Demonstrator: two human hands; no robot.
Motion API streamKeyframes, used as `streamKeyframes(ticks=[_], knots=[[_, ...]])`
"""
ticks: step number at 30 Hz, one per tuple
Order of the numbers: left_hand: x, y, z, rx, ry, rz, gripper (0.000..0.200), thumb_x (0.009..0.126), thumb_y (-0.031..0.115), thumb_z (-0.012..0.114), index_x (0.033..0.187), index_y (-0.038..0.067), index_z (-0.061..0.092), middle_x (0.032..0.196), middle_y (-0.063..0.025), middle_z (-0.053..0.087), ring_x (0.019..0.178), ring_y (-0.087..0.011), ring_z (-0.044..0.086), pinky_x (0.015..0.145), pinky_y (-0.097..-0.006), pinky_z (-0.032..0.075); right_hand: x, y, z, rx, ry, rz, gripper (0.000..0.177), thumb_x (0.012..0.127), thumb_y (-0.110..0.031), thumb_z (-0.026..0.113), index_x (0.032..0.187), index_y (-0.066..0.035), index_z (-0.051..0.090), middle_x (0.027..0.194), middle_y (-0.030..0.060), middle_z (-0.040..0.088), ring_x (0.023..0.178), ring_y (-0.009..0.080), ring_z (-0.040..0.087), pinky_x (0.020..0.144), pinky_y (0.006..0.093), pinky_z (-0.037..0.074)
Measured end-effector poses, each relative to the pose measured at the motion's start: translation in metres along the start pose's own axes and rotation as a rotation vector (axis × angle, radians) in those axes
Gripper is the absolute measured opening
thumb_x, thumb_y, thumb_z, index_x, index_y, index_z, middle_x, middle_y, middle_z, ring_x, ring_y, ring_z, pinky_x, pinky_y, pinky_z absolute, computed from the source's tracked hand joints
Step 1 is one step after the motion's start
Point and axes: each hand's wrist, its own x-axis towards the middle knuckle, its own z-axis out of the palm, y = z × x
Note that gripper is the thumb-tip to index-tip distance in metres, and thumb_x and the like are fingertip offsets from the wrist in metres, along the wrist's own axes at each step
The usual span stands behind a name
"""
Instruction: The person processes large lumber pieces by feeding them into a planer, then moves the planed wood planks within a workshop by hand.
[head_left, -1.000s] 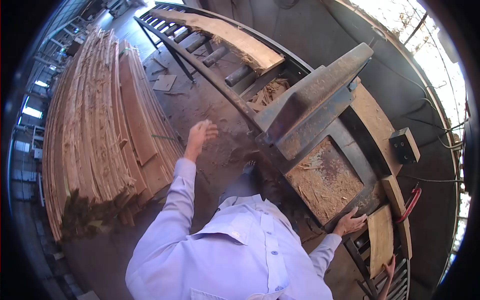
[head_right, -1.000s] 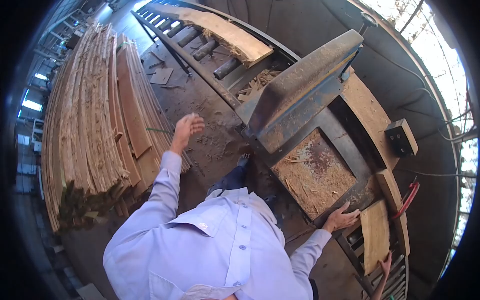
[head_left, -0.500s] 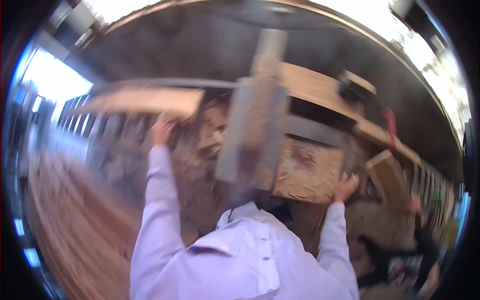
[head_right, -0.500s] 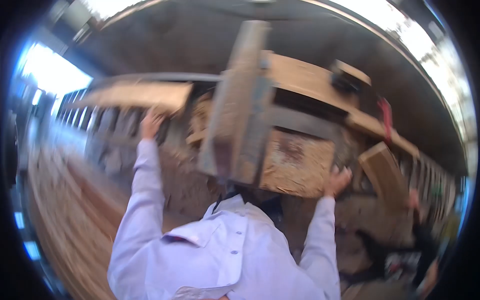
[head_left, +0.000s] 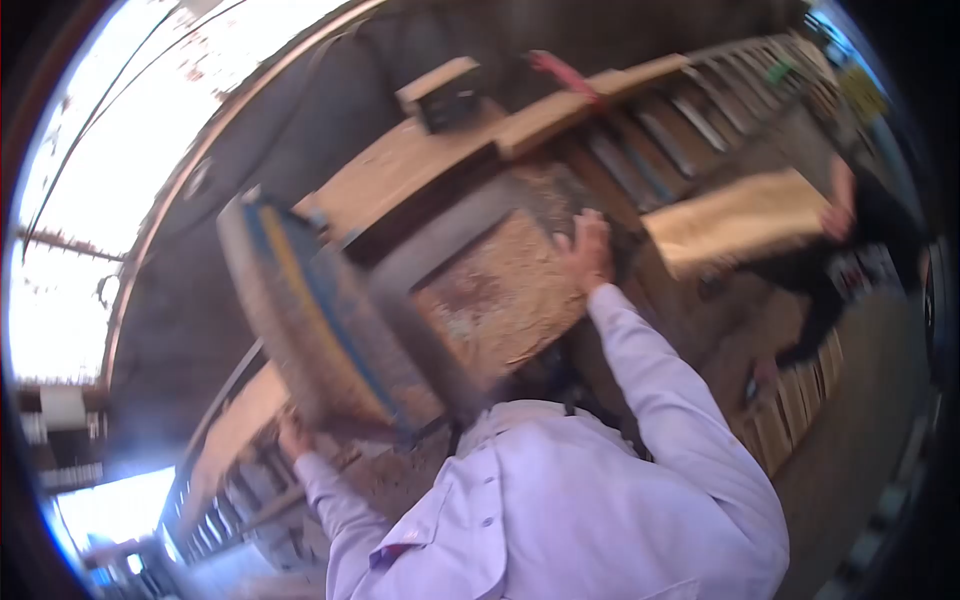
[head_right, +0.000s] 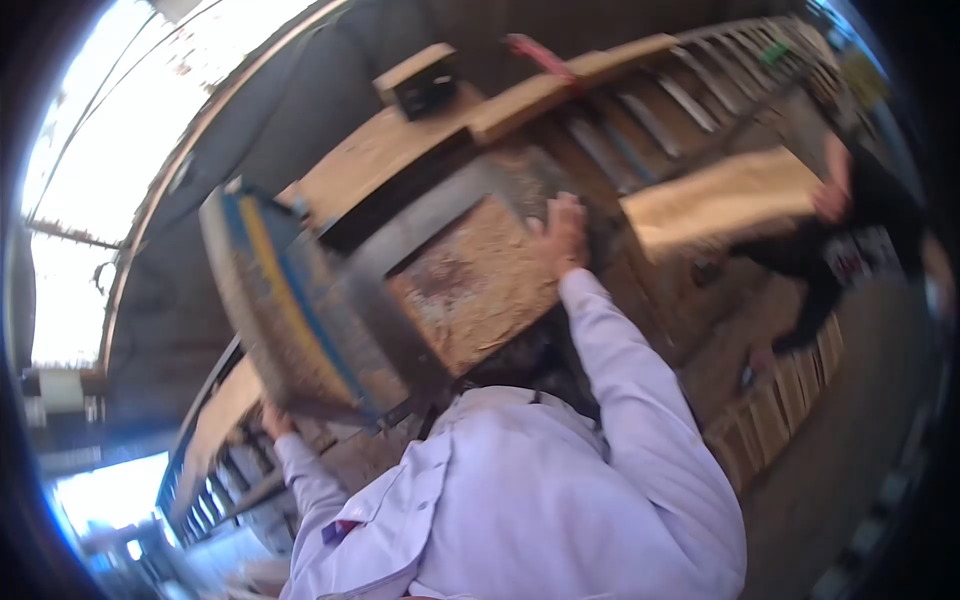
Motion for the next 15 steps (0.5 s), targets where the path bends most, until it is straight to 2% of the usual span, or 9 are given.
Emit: streamKeyframes(ticks=[1, 2, 3, 5, 8, 11, 13, 15], knots=[[-0.03, 0.007, 0.03, 0.174, -0.038, 0.148, 0.04, 0.099, 0.035, 0.059, 0.106, -0.003, 0.069, 0.093, -0.0101, 0.071, 0.083, -0.0223, 0.068, 0.074, -0.0343, 0.056, 0.0, 0.0, 0.001, -0.009, -0.017, -0.003, 0.058, 0.092, -0.04, 0.061, 0.131, 0.001, 0.051, 0.145, 0.0239, 0.042, 0.138, 0.0397, 0.035, 0.117, 0.0483, 0.025], [-0.062, 0.024, 0.077, 0.001, 0.018, -0.042, 0.038, 0.099, 0.031, 0.059, 0.105, -0.005, 0.07, 0.091, -0.0105, 0.071, 0.08, -0.0221, 0.068, 0.07, -0.0357, 0.054, 0.0, 0.003, 0.003, -0.013, -0.043, -0.003, 0.061, 0.093, -0.042, 0.059, 0.134, 0.001, 0.049, 0.147, 0.0228, 0.041, 0.141, 0.0381, 0.032, 0.119, 0.0474, 0.022], [-0.061, 0.003, 0.092, -0.198, -0.027, -0.056, 0.038, 0.098, 0.03, 0.06, 0.102, -0.006, 0.071, 0.092, -0.0109, 0.071, 0.077, -0.0209, 0.066, 0.068, -0.0361, 0.053, -0.001, 0.004, 0.003, -0.026, -0.07, 0.003, 0.063, 0.094, -0.044, 0.056, 0.137, 0.002, 0.047, 0.149, 0.0218, 0.039, 0.143, 0.0366, 0.029, 0.12, 0.0466, 0.02], [-0.096, -0.007, 0.121, 0.176, -0.239, 0.263, 0.042, 0.096, 0.032, 0.062, 0.096, -0.01, 0.07, 0.092, -0.0123, 0.072, 0.077, -0.0187, 0.066, 0.068, -0.0362, 0.053, -0.003, 0.004, 0.001, -0.027, -0.089, 0.011, 0.064, 0.096, -0.045, 0.055, 0.138, 0.002, 0.044, 0.15, 0.0215, 0.037, 0.144, 0.0358, 0.027, 0.12, 0.0453, 0.019], [-0.134, 0.039, 0.123, 0.474, -0.452, 0.257, 0.043, 0.097, 0.032, 0.061, 0.097, -0.01, 0.068, 0.091, -0.0155, 0.072, 0.081, -0.0228, 0.069, 0.071, -0.0371, 0.056, -0.002, -0.002, -0.005, -0.006, -0.117, 0.019, 0.063, 0.096, -0.044, 0.055, 0.137, 0.001, 0.044, 0.151, 0.0217, 0.036, 0.144, 0.0355, 0.028, 0.12, 0.0451, 0.02], [-0.116, 0.049, 0.072, -0.016, -0.242, -0.26, 0.05, 0.097, 0.036, 0.061, 0.113, -0.011, 0.062, 0.097, -0.0192, 0.071, 0.086, -0.031, 0.071, 0.077, -0.0391, 0.059, -0.002, -0.001, -0.004, -0.005, -0.114, 0.013, 0.063, 0.096, -0.045, 0.055, 0.138, 0.0, 0.043, 0.151, 0.0215, 0.035, 0.144, 0.0354, 0.028, 0.12, 0.0454, 0.02], [-0.089, 0.041, 0.04, -0.107, 0.053, -0.266, 0.063, 0.096, 0.041, 0.062, 0.13, -0.01, 0.049, 0.113, -0.0246, 0.066, 0.099, -0.0377, 0.068, 0.085, -0.0425, 0.059, 0.001, -0.001, -0.005, -0.002, -0.118, 0.014, 0.064, 0.096, -0.046, 0.055, 0.138, 0.0, 0.043, 0.151, 0.0213, 0.035, 0.144, 0.0353, 0.028, 0.12, 0.0454, 0.02], [-0.058, 0.031, 0.015, -0.264, 0.1, -0.155, 0.067, 0.095, 0.043, 0.063, 0.134, -0.009, 0.045, 0.123, -0.0259, 0.061, 0.108, -0.0382, 0.064, 0.086, -0.0429, 0.059, -0.004, -0.002, -0.009, -0.006, -0.13, 0.023, 0.065, 0.095, -0.048, 0.055, 0.139, 0.0, 0.043, 0.152, 0.021, 0.035, 0.144, 0.0351, 0.027, 0.12, 0.0453, 0.02]])
